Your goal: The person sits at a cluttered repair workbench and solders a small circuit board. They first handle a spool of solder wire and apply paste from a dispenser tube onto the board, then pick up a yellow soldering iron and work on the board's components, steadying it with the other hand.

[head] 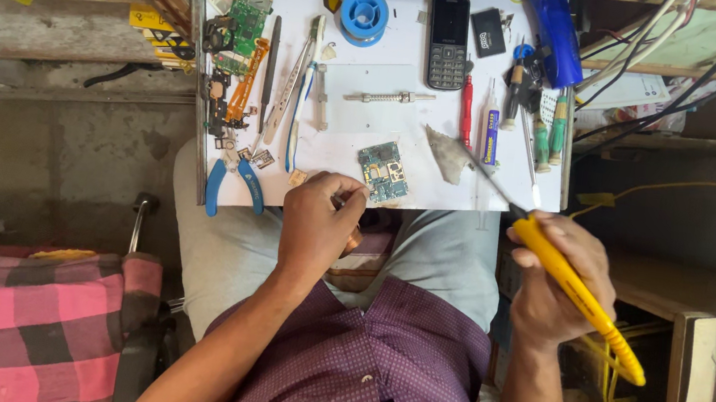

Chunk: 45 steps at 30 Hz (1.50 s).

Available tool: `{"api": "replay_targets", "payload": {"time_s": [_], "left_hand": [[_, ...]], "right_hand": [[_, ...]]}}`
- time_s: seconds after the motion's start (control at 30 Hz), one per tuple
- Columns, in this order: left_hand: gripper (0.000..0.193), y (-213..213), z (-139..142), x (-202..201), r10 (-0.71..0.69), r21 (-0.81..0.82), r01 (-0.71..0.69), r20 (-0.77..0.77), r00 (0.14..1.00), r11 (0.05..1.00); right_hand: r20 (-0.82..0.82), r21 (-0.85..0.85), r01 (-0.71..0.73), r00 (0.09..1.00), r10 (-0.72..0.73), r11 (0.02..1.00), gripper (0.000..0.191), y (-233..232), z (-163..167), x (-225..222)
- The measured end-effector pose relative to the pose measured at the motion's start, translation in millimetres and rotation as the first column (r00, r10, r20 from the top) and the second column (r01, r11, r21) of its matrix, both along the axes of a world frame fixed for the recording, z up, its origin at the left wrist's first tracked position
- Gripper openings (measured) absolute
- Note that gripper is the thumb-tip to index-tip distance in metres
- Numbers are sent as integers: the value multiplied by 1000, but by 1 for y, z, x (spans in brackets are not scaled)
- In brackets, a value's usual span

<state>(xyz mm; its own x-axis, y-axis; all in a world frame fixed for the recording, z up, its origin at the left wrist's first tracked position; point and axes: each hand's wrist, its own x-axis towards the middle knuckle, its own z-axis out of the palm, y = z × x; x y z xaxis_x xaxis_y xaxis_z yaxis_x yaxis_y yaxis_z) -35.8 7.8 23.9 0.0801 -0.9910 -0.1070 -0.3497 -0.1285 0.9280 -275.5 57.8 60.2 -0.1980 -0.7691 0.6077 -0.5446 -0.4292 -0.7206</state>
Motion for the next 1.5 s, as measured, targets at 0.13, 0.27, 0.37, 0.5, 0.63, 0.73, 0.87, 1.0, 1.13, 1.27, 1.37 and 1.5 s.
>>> {"api": "replay_targets", "payload": {"time_s": [0.13,0.27,0.37,0.5,0.63,0.73,0.87,1.0,1.13,1.27,1.37,1.5], "left_hand": [[11,0,3,-1,7,168,8,-86,996,986],[10,-3,5,-3,-17,121,19,-20,1000,992],[11,-3,7,-3,-27,148,28,-11,1000,989],[11,-5,9,-3,-36,168,32,20,999,985],[11,-6,11,-3,-44,188,39,23,999,981],[11,-6,12,-3,-46,198,43,11,999,979],[11,-6,11,-4,-42,175,38,16,999,984],[12,-5,8,-3,-49,162,42,34,998,986],[12,-5,6,-3,-46,131,39,55,997,991],[12,-5,4,-3,-44,109,36,76,996,993],[12,-4,3,-3,-46,98,38,85,995,994],[11,-4,4,-3,-41,99,34,70,997,995]], "right_hand": [[166,47,-131,979,121,990,28,5,-8,7],[112,124,-193,977,179,973,23,3,-10,14],[83,183,-243,969,232,952,22,0,-11,19],[46,221,-279,960,276,935,20,-3,-13,23],[43,226,-306,952,304,925,20,-4,-15,25],[35,222,-311,950,311,924,20,-5,-15,26],[21,224,-308,950,312,925,19,-7,-13,27],[-31,238,-304,947,320,922,20,-7,-9,30],[-75,234,-302,942,327,924,20,-6,-5,31],[-63,231,-294,947,316,928,20,-8,-5,31],[-64,222,-299,945,320,928,20,-8,-7,32],[-66,235,-288,948,311,928,19,-8,-6,31]]}}
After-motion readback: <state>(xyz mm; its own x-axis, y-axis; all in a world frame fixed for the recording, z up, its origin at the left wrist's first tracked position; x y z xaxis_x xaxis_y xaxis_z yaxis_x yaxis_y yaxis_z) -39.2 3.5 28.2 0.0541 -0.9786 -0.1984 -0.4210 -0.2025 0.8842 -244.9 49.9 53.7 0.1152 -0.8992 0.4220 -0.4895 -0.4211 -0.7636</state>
